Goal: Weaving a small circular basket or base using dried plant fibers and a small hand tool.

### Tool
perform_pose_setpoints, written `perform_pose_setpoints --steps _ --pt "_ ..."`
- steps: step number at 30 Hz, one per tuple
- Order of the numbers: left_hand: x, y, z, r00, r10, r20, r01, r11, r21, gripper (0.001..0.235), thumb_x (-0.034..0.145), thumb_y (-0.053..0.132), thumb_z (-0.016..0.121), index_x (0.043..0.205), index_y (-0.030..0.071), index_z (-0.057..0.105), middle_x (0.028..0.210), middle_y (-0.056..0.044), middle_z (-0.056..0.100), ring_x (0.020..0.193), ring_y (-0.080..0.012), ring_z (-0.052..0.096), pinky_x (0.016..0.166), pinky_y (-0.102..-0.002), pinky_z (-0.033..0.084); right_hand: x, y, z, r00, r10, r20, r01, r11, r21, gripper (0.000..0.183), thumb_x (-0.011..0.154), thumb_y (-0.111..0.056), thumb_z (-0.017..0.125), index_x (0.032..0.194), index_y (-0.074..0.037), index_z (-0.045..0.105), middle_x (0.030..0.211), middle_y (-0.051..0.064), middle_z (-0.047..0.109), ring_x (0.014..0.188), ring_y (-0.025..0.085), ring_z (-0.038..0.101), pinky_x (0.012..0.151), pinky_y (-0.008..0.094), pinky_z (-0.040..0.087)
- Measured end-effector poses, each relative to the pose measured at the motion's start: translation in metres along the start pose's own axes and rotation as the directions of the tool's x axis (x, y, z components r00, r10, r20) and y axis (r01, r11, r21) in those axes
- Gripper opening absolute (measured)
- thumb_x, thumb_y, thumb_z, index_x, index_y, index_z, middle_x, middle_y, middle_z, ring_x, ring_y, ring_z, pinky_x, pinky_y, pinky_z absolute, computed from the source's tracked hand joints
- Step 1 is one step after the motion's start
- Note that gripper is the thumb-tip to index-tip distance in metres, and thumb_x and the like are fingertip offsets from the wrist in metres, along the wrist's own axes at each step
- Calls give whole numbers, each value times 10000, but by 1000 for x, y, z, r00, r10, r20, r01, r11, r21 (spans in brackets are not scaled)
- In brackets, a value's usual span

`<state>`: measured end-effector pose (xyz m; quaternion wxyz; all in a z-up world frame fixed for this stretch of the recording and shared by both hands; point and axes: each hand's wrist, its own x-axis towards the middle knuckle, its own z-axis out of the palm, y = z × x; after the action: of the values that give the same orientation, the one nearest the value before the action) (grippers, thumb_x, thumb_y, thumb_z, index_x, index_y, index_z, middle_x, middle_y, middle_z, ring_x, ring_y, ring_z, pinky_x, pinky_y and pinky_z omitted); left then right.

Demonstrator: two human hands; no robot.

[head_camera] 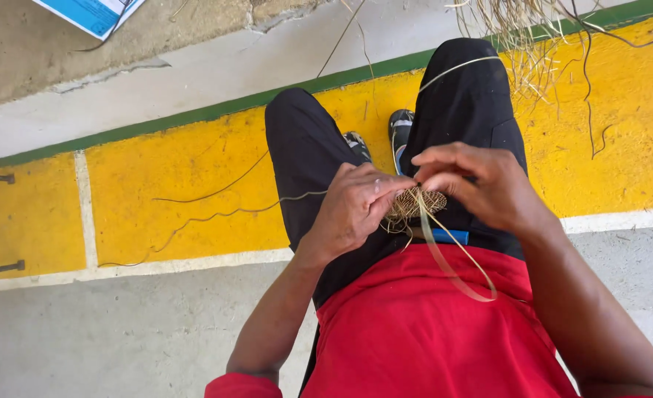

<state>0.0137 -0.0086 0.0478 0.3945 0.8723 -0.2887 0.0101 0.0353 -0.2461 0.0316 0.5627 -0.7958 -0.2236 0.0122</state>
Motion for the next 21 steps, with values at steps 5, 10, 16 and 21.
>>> perform_pose_setpoints --steps 5,10,16,21 --pt "0 -6 9 990 -27 138 24 999 22 232 958 121 682 1166 169 772 862 5 733 835 -166 628 794 -349 384 11 35 20 957 224 186 -271 918 289 209 1045 -134 561 1191 -51 685 972 30 736 890 90 712 799 258 597" --pt "-9 -12 18 999 -52 -10 52 999 13 228 955 101 701 1160 172 771 864 22 724 838 -147 619 806 -343 386 18 23 34 983 172 63 -174 985 21 169 1054 -148 618 990 -9 689 865 60 678 759 123 633 662 272 515" --pt "-9 3 24 998 56 -12 -57 997 -47 234 951 78 708 1165 166 743 1019 29 767 850 -138 609 838 -325 398 133 63 7 929 73 -363 -9 985 175 216 1176 -141 537 1045 7 626 807 53 706 687 109 728 613 271 603" --pt "-5 -5 19 999 8 -47 -10 999 -50 234 952 84 712 1168 166 753 962 34 755 834 -141 607 824 -326 402 100 40 12 982 163 -97 -138 965 224 228 1106 -176 573 1216 0 669 894 41 726 739 104 696 653 280 606"
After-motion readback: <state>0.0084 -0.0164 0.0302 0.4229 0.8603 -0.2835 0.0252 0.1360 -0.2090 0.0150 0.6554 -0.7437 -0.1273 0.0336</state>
